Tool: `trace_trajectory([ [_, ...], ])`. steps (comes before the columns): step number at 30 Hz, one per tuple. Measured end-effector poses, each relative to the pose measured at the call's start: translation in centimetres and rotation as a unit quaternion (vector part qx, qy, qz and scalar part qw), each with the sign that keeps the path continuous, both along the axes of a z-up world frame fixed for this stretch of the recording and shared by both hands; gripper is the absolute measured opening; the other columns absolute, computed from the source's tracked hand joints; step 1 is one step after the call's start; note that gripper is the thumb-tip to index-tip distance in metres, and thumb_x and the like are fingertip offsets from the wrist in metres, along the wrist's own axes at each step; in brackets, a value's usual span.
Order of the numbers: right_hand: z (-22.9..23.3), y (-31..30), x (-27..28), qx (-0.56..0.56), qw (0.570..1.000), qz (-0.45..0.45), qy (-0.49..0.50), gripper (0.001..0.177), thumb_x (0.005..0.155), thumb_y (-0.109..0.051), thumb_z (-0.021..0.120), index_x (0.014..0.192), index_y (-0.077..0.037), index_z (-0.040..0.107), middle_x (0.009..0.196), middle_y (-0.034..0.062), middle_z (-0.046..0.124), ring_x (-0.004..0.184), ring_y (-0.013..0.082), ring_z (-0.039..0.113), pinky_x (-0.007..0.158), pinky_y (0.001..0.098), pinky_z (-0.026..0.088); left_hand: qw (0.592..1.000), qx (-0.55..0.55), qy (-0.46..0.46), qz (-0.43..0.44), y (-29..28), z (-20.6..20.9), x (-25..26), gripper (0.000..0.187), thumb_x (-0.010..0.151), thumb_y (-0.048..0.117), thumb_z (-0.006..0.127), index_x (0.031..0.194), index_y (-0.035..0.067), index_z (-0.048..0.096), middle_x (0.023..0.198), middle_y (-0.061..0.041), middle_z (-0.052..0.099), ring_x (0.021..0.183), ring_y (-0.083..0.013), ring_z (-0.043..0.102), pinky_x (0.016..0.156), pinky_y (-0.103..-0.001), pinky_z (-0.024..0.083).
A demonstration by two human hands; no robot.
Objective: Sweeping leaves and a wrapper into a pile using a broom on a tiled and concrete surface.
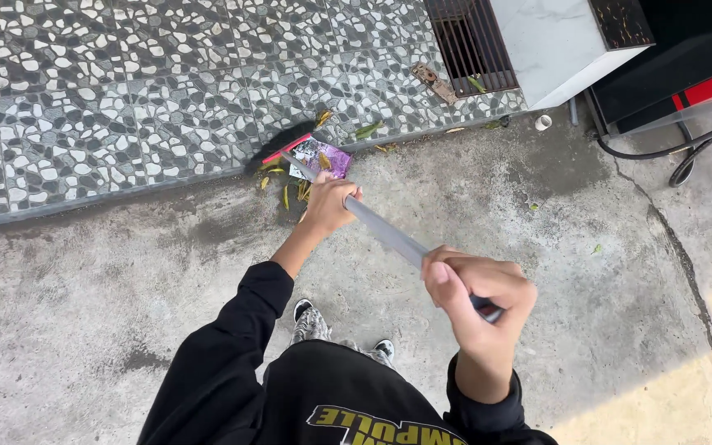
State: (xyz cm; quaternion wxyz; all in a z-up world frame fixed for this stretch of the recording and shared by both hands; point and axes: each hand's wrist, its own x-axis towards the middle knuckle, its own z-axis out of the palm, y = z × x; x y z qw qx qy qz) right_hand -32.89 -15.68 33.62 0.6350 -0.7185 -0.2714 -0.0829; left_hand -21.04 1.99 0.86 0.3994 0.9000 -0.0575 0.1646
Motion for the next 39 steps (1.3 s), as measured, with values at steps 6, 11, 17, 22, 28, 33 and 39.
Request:
trace_trajectory([
  [6, 1.1, -5.8, 2.5, 0.101, 0.974, 0.081, -0.184, 0.037, 0.080, 0.008, 0.036, 0.051, -0.010, 0.022, 0.041, 0.0062, 0.032, 0.030, 0.0185, 0.033, 0.038, 0.0330, 0.028, 0.980, 0.065, -0.183, -0.030, -4.4, 5.8, 3.3, 0.038, 0.096, 0.017, 0.063, 0.059, 0.017, 0.056, 0.054, 0.004, 0.062, 0.046, -0.0141, 0.045, 0.077, -0.035, 0.035],
  [11, -8.3, -5.0, 6.9, 0.122, 0.987, -0.007, -0.106, 0.054, 0.095, 0.013, 0.052, 0.046, -0.008, 0.045, 0.037, 0.0063, 0.043, 0.032, 0.0169, 0.042, 0.044, 0.0291, 0.040, 0.993, 0.004, -0.090, 0.074, -4.8, -3.1, 9.4, 0.031, 0.091, 0.027, 0.070, 0.067, 0.013, 0.057, 0.061, -0.004, 0.058, 0.063, -0.0324, 0.063, 0.070, -0.044, 0.044],
  [17, -8.1, -13.1, 5.0, 0.071, 0.995, -0.033, -0.055, 0.057, 0.093, 0.015, 0.057, 0.043, -0.007, 0.040, 0.037, 0.0075, 0.042, 0.033, 0.0215, 0.041, 0.044, 0.0296, 0.040, 0.996, -0.068, -0.024, 0.052, -15.3, -6.5, 5.7, 0.033, 0.086, 0.023, 0.065, 0.060, 0.015, 0.045, 0.054, -0.006, 0.049, 0.063, -0.0363, 0.060, 0.077, -0.042, 0.049],
  [22, -1.0, -23.4, 2.3, 0.108, 0.986, -0.010, -0.125, 0.051, 0.097, 0.004, 0.045, 0.049, -0.012, 0.033, 0.040, 0.0025, 0.033, 0.034, 0.0137, 0.035, 0.044, 0.0285, 0.039, 0.992, -0.017, -0.122, -0.003, -22.9, 3.9, 2.9, 0.035, 0.082, 0.018, 0.070, 0.056, 0.017, 0.046, 0.050, 0.000, 0.052, 0.056, -0.0238, 0.061, 0.090, -0.038, 0.043],
  [28, -6.5, -27.0, 6.1, 0.167, 0.972, -0.037, -0.162, 0.051, 0.096, 0.008, 0.045, 0.049, -0.011, 0.036, 0.039, 0.0042, 0.034, 0.035, 0.0157, 0.036, 0.046, 0.0303, 0.037, 0.990, -0.009, -0.142, -0.001, -26.5, 2.9, 9.5, 0.029, 0.086, 0.019, 0.067, 0.061, 0.017, 0.053, 0.057, 0.000, 0.058, 0.062, -0.0232, 0.063, 0.096, -0.042, 0.038],
  [33, -12.6, -24.2, 7.5, 0.122, 0.983, -0.098, -0.097, 0.056, 0.096, 0.015, 0.055, 0.046, -0.007, 0.039, 0.040, 0.0076, 0.037, 0.037, 0.0210, 0.039, 0.049, 0.0309, 0.041, 0.999, -0.004, -0.036, -0.011, -27.2, -7.3, 13.7, 0.027, 0.086, 0.026, 0.069, 0.068, 0.016, 0.052, 0.066, -0.004, 0.060, 0.075, -0.0288, 0.066, 0.101, -0.047, 0.040],
  [39, -6.4, -30.8, 5.4, 0.140, 0.978, -0.108, -0.110, 0.055, 0.096, 0.014, 0.051, 0.047, -0.007, 0.039, 0.038, 0.0072, 0.033, 0.035, 0.0193, 0.034, 0.046, 0.0339, 0.039, 0.995, 0.009, 0.017, -0.093, -33.4, -1.5, 9.6, 0.021, 0.075, 0.015, 0.063, 0.059, 0.016, 0.049, 0.053, -0.003, 0.053, 0.064, -0.0308, 0.061, 0.099, -0.044, 0.040],
])
